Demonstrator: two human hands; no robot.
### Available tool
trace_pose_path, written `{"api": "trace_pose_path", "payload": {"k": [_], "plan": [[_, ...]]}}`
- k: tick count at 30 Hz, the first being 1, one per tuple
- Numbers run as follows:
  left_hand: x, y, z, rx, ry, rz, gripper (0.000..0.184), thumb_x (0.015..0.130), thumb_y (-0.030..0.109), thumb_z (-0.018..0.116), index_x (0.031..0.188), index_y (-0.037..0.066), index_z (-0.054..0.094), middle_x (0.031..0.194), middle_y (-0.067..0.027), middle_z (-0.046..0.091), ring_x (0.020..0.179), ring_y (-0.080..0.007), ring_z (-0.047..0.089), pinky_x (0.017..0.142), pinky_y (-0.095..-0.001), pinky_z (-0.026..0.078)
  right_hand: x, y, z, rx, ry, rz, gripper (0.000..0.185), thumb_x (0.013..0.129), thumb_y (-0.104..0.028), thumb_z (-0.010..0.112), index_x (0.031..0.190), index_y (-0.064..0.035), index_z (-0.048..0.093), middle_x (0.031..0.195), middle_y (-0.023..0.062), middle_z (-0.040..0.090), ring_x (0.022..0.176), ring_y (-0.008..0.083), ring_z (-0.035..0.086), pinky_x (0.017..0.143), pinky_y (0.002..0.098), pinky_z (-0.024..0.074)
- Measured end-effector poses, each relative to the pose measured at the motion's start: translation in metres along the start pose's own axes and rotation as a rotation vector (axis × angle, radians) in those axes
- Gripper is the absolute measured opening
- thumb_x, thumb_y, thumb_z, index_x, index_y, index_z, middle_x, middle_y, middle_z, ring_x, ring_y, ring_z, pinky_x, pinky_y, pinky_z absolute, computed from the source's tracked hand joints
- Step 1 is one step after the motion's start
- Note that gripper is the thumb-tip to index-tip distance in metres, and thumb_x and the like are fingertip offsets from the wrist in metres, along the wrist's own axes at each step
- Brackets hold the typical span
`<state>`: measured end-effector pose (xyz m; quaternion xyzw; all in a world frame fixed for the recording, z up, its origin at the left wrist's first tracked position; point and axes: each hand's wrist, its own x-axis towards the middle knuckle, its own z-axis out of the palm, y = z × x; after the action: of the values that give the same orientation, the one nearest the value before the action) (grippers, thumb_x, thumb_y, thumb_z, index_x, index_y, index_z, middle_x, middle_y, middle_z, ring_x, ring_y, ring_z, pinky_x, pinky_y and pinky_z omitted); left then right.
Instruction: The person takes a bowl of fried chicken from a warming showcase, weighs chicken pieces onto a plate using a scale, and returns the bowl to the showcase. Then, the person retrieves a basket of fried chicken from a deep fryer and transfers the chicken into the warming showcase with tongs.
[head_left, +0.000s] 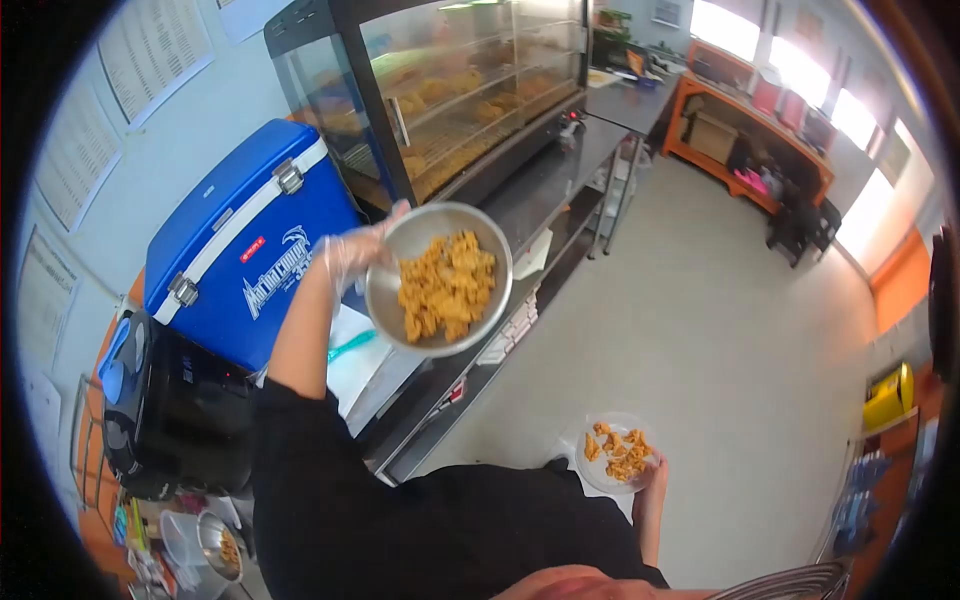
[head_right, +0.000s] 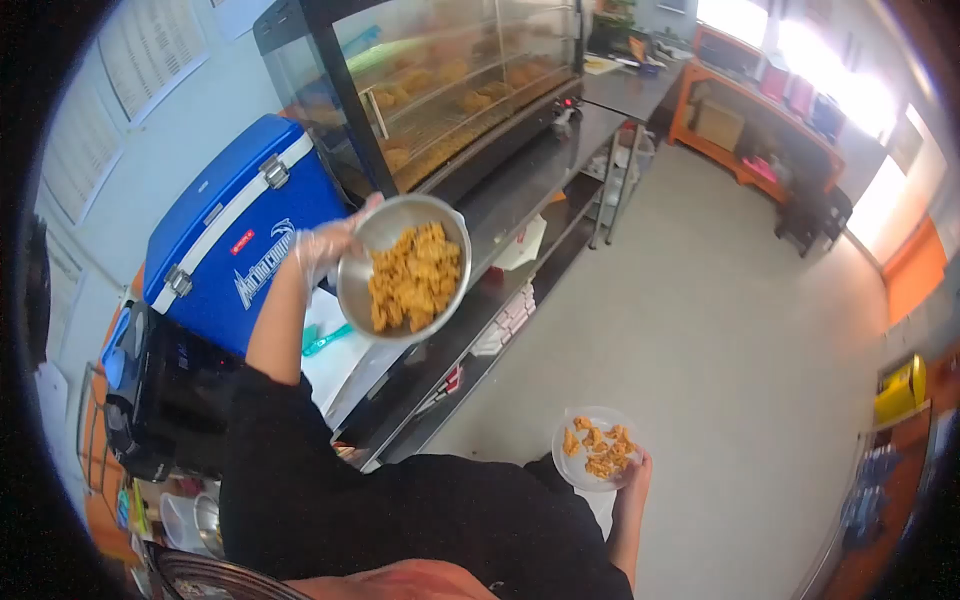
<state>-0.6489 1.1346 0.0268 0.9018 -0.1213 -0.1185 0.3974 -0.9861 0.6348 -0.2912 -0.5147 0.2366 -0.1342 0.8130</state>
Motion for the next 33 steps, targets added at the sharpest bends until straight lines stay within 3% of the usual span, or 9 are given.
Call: {"api": "trace_pose_path", "payload": {"k": [3, 7, 10, 13, 15, 21, 23, 27, 33], "plan": [[0.041, 0.053, -0.036, -0.128, 0.254, -0.246, 0.103, 0.061, -0.006, 0.053, 0.155, 0.028, 0.025, 0.15, -0.001, 0.038, 0.128, -0.0203, 0.041, 0.106, -0.0279, 0.031, 0.089, -0.042, -0.007, -0.055, -0.026, 0.047, 0.045, 0.091, -0.026, 0.043, 0.131, -0.0047, 0.041, 0.122, 0.0148, 0.055, 0.113, 0.0245, 0.058, 0.092, 0.0364, 0.0496], [0.063, 0.085, -0.048, -0.306, 0.377, -0.273, 0.102, 0.063, -0.004, 0.055, 0.155, 0.029, 0.026, 0.145, -0.0009, 0.043, 0.12, -0.0186, 0.045, 0.1, -0.0265, 0.036, 0.2, -0.094, 0.007, -0.135, -0.112, 0.049, 0.044, 0.089, -0.021, 0.04, 0.13, -0.0044, 0.041, 0.122, 0.0167, 0.057, 0.108, 0.0258, 0.061, 0.088, 0.0363, 0.0516], [0.085, 0.072, -0.056, -0.301, 0.374, -0.216, 0.099, 0.064, -0.001, 0.056, 0.154, 0.029, 0.028, 0.138, -0.0016, 0.048, 0.116, -0.0172, 0.047, 0.097, -0.0254, 0.038, 0.274, -0.13, 0.042, -0.219, -0.225, 0.056, 0.043, 0.088, -0.019, 0.042, 0.127, -0.0035, 0.044, 0.117, 0.0163, 0.058, 0.107, 0.0254, 0.06, 0.089, 0.0372, 0.051], [0.1, 0.094, -0.051, -0.172, 0.392, -0.374, 0.097, 0.063, -0.001, 0.057, 0.153, 0.027, 0.031, 0.131, -0.0027, 0.053, 0.111, -0.0165, 0.049, 0.095, -0.0251, 0.04, 0.356, -0.144, 0.079, -0.239, -0.331, 0.074, 0.043, 0.091, -0.023, 0.039, 0.13, -0.0053, 0.041, 0.12, 0.0163, 0.056, 0.11, 0.0275, 0.06, 0.09, 0.0393, 0.0518], [0.097, 0.101, -0.047, -0.189, 0.418, -0.403, 0.1, 0.063, 0.003, 0.058, 0.155, 0.022, 0.024, 0.13, -0.0103, 0.052, 0.108, -0.0189, 0.05, 0.091, -0.0276, 0.043, 0.385, -0.152, 0.114, -0.216, -0.378, 0.095, 0.043, 0.09, -0.022, 0.041, 0.129, -0.0047, 0.043, 0.118, 0.0158, 0.057, 0.11, 0.0259, 0.059, 0.09, 0.0383, 0.0504], [0.191, 0.135, -0.042, -0.354, 0.45, -0.416, 0.085, 0.07, 0.01, 0.056, 0.15, 0.026, 0.036, 0.105, -0.0129, 0.063, 0.09, -0.0218, 0.06, 0.084, -0.0361, 0.049, 0.506, -0.171, 0.203, -0.274, -0.525, 0.13, 0.042, 0.089, -0.02, 0.04, 0.127, -0.0041, 0.044, 0.117, 0.0146, 0.057, 0.109, 0.0244, 0.058, 0.091, 0.0369, 0.0495], [0.221, 0.143, -0.044, -0.327, 0.399, -0.297, 0.074, 0.07, 0.01, 0.057, 0.142, 0.018, 0.047, 0.1, -0.0121, 0.065, 0.09, -0.021, 0.06, 0.08, -0.0359, 0.049, 0.546, -0.171, 0.227, -0.303, -0.638, 0.144, 0.049, 0.091, -0.028, 0.042, 0.133, -0.0024, 0.039, 0.124, 0.0162, 0.053, 0.118, 0.0281, 0.054, 0.099, 0.0401, 0.0455], [0.244, 0.18, -0.059, -0.329, 0.42, -0.442, 0.079, 0.061, 0.01, 0.059, 0.14, 0.012, 0.05, 0.114, -0.0145, 0.062, 0.1, -0.0272, 0.059, 0.092, -0.0353, 0.047, 0.609, -0.176, 0.27, -0.264, -0.718, 0.203, 0.048, 0.093, -0.03, 0.041, 0.133, -0.0028, 0.039, 0.123, 0.0153, 0.053, 0.116, 0.0274, 0.055, 0.099, 0.0394, 0.0453], [0.166, 0.211, -0.099, -0.043, 1.056, -0.499, 0.049, 0.067, 0.011, 0.063, 0.115, 0.004, 0.064, 0.101, -0.0101, 0.067, 0.09, -0.0245, 0.063, 0.083, -0.0358, 0.05, 0.706, -0.17, 0.323, -0.257, -0.833, 0.224, 0.041, 0.094, -0.027, 0.04, 0.128, -0.0037, 0.043, 0.114, 0.0137, 0.057, 0.108, 0.0238, 0.058, 0.088, 0.0364, 0.0508]]}}
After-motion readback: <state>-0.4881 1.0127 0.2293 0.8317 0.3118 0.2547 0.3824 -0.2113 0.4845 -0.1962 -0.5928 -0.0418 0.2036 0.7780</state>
